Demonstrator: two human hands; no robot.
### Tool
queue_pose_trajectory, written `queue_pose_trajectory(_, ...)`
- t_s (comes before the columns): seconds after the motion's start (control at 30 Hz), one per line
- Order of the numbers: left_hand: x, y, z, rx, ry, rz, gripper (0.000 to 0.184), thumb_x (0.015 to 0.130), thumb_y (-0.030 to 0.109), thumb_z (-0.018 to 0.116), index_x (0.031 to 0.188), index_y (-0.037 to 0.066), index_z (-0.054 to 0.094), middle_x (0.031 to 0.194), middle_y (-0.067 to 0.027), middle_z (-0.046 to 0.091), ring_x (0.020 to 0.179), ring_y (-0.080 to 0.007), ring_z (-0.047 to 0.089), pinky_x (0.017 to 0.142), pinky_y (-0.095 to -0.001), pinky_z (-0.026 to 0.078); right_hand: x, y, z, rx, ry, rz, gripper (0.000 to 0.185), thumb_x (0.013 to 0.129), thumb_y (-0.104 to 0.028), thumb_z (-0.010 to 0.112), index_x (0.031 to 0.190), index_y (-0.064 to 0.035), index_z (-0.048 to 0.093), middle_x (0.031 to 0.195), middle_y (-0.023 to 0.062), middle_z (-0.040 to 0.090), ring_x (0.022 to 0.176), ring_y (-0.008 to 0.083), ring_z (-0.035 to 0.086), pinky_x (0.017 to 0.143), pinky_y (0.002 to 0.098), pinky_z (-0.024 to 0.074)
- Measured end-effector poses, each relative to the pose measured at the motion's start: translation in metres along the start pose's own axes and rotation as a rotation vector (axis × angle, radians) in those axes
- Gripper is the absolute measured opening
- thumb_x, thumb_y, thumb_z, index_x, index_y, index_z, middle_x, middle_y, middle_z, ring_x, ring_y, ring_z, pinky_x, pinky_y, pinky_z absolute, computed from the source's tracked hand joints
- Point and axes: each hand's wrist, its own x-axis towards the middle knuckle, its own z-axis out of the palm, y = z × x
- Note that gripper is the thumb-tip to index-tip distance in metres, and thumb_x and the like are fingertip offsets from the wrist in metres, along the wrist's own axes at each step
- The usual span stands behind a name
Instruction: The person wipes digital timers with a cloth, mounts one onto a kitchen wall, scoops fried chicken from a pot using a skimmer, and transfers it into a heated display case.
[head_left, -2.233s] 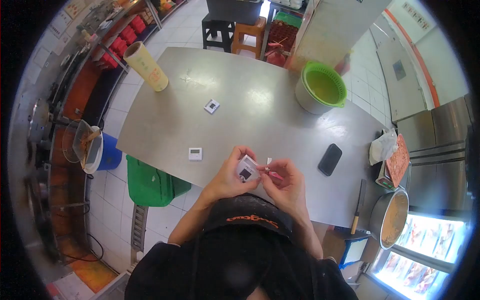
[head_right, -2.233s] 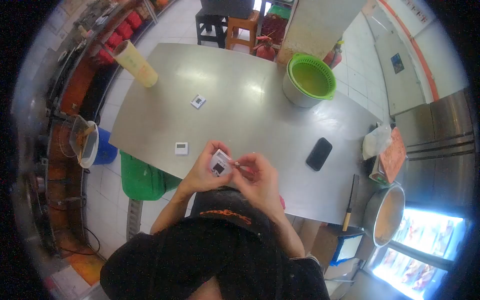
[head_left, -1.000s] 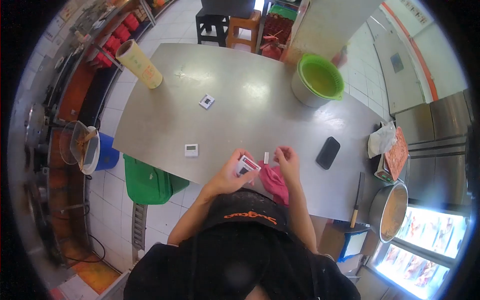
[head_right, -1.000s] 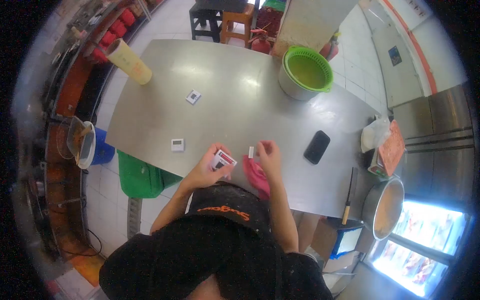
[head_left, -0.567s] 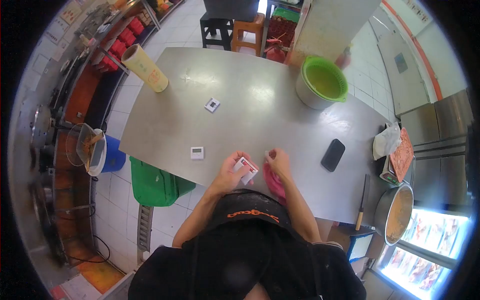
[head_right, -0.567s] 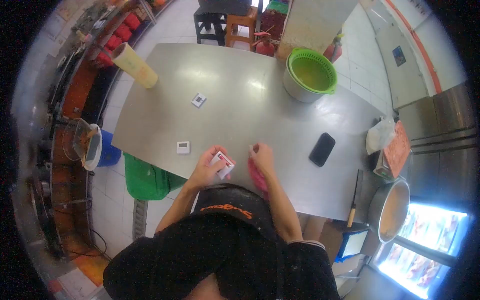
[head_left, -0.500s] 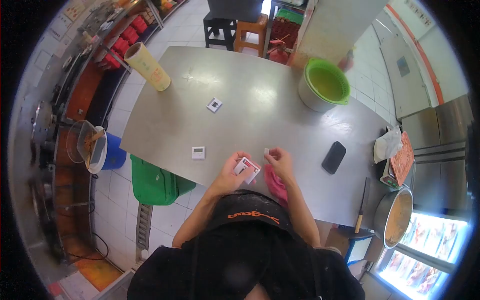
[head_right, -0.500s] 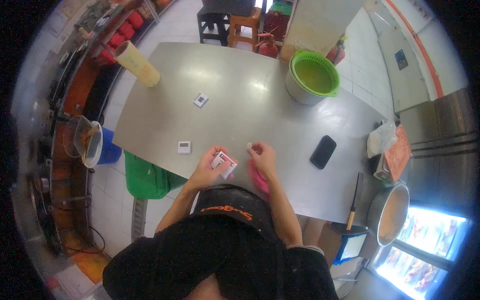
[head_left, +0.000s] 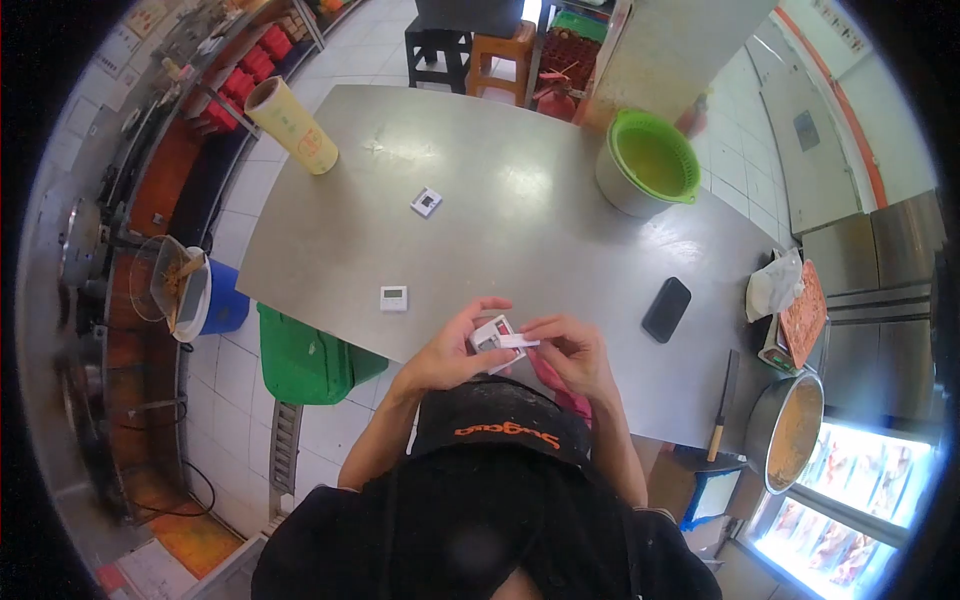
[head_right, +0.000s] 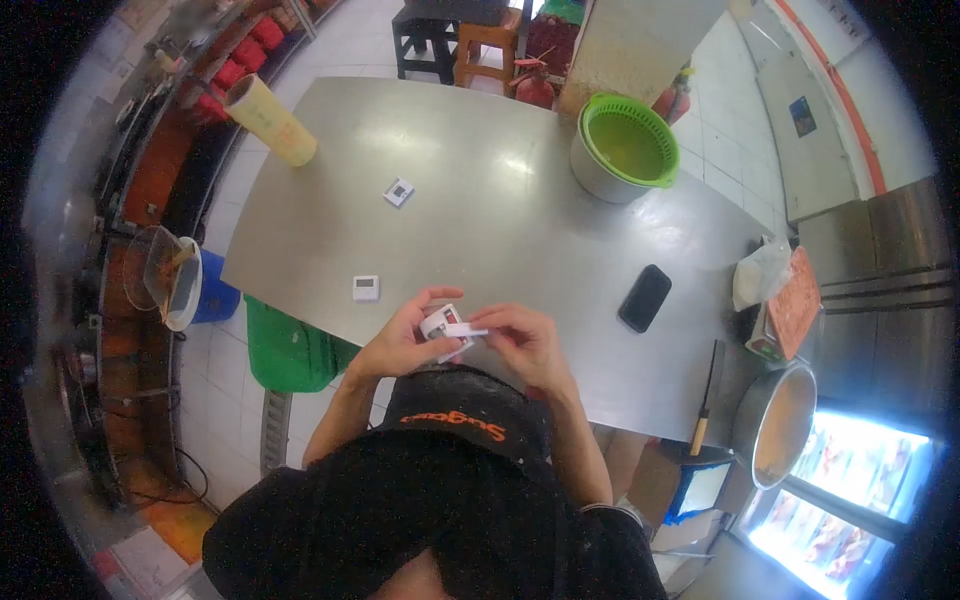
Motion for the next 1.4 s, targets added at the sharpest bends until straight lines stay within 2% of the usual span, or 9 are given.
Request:
queue_pose_trajectory(0.1, -0.003, -0.006, -0.003, 0.012, -0.025, 0.052, 0.053, 0.089, 0.007, 0.072, 0.130, 0.003, 0.038, 0.108, -0.0082, 0.060, 0.091, -0.0136, 0.065, 0.076, -0.0271, 0.054, 0.000, -0.020, -0.005, 0.007, -0.134, 0.007, 0.019, 0.088, 0.013, 0.056, 0.100, 0.0047, 0.067, 0.113, 0.0155, 0.066, 0.099, 0.0174, 0.065, 0.084, 0.0281, 0.0528)
queue_pose_trajectory(0.17, -0.003, -0.006, -0.004, 0.071, -0.062, 0.075, 0.052, 0.089, 0.007, 0.072, 0.126, 0.005, 0.036, 0.109, -0.0098, 0.059, 0.094, -0.0148, 0.065, 0.076, -0.0267, 0.054, -0.001, -0.027, 0.001, 0.193, -0.087, 0.021, 0.018, 0.085, 0.010, 0.062, 0.100, 0.0038, 0.069, 0.109, 0.0128, 0.069, 0.091, 0.0152, 0.066, 0.079, 0.0276, 0.0539)
queue_pose_trajectory(0.3, -0.006, 0.002, 0.000, 0.139, -0.070, 0.077, 0.053, 0.089, 0.004, 0.071, 0.128, 0.003, 0.037, 0.108, -0.0108, 0.062, 0.091, -0.0146, 0.065, 0.078, -0.0291, 0.054, -0.004, -0.021, 0.006, 0.156, -0.056, 0.066, 0.019, 0.087, 0.010, 0.063, 0.104, 0.0034, 0.067, 0.109, 0.0107, 0.069, 0.093, 0.0159, 0.066, 0.081, 0.0295, 0.0545)
queue_pose_trajectory(0.37, -0.007, 0.009, 0.003, 0.119, -0.039, 0.054, 0.051, 0.088, 0.005, 0.072, 0.130, 0.002, 0.042, 0.109, -0.0097, 0.063, 0.094, -0.0144, 0.065, 0.083, -0.0297, 0.054, -0.003, -0.025, 0.000, 0.353, 0.033, 0.147, 0.019, 0.089, 0.008, 0.065, 0.107, 0.0028, 0.062, 0.108, 0.0105, 0.069, 0.097, 0.0151, 0.066, 0.085, 0.0303, 0.0545)
queue_pose_trajectory(0.6, -0.009, 0.019, 0.010, 0.190, -0.029, 0.092, 0.051, 0.088, 0.004, 0.071, 0.133, 0.002, 0.049, 0.113, -0.0067, 0.063, 0.107, -0.0150, 0.063, 0.094, -0.0306, 0.050, 0.004, -0.052, -0.017, 0.130, -0.166, 0.101, 0.024, 0.087, 0.008, 0.068, 0.106, 0.0002, 0.056, 0.105, 0.0112, 0.067, 0.089, 0.0118, 0.064, 0.077, 0.0272, 0.0537)
queue_pose_trajectory(0.8, -0.009, 0.023, 0.016, 0.148, -0.086, 0.081, 0.051, 0.089, 0.000, 0.068, 0.135, 0.002, 0.047, 0.118, -0.0072, 0.061, 0.111, -0.0142, 0.059, 0.096, -0.0302, 0.048, 0.008, -0.049, 0.001, 0.203, 0.032, 0.106, 0.035, 0.083, 0.007, 0.073, 0.109, -0.0022, 0.052, 0.100, 0.0085, 0.059, 0.092, 0.0138, 0.065, 0.072, 0.0258, 0.0536)
queue_pose_trajectory(0.97, -0.006, 0.018, 0.017, 0.150, -0.077, 0.065, 0.055, 0.088, 0.002, 0.070, 0.137, 0.002, 0.045, 0.116, -0.0070, 0.061, 0.110, -0.0133, 0.059, 0.095, -0.0298, 0.048, 0.002, -0.053, 0.012, 0.129, 0.248, 0.296, 0.036, 0.079, 0.005, 0.078, 0.104, -0.0022, 0.053, 0.094, 0.0099, 0.062, 0.087, 0.0145, 0.066, 0.065, 0.0244, 0.0548)
queue_pose_trajectory(1.07, -0.005, 0.017, 0.019, 0.258, -0.080, 0.114, 0.060, 0.085, 0.004, 0.074, 0.137, 0.002, 0.044, 0.116, -0.0073, 0.061, 0.108, -0.0123, 0.059, 0.093, -0.0292, 0.049, -0.003, -0.046, 0.023, 0.070, 0.351, 0.152, 0.031, 0.079, 0.007, 0.076, 0.100, -0.0006, 0.054, 0.093, 0.0104, 0.064, 0.088, 0.0149, 0.067, 0.072, 0.0258, 0.0571)
queue_pose_trajectory(1.4, 0.000, 0.010, 0.024, 0.265, 0.014, 0.212, 0.052, 0.084, 0.002, 0.070, 0.130, 0.004, 0.045, 0.107, -0.0039, 0.059, 0.100, -0.0097, 0.058, 0.085, -0.0260, 0.050, -0.012, -0.044, 0.027, 0.196, 0.345, 0.231, 0.023, 0.081, 0.007, 0.074, 0.091, -0.0010, 0.056, 0.093, 0.0065, 0.061, 0.086, 0.0123, 0.064, 0.075, 0.0245, 0.0549)
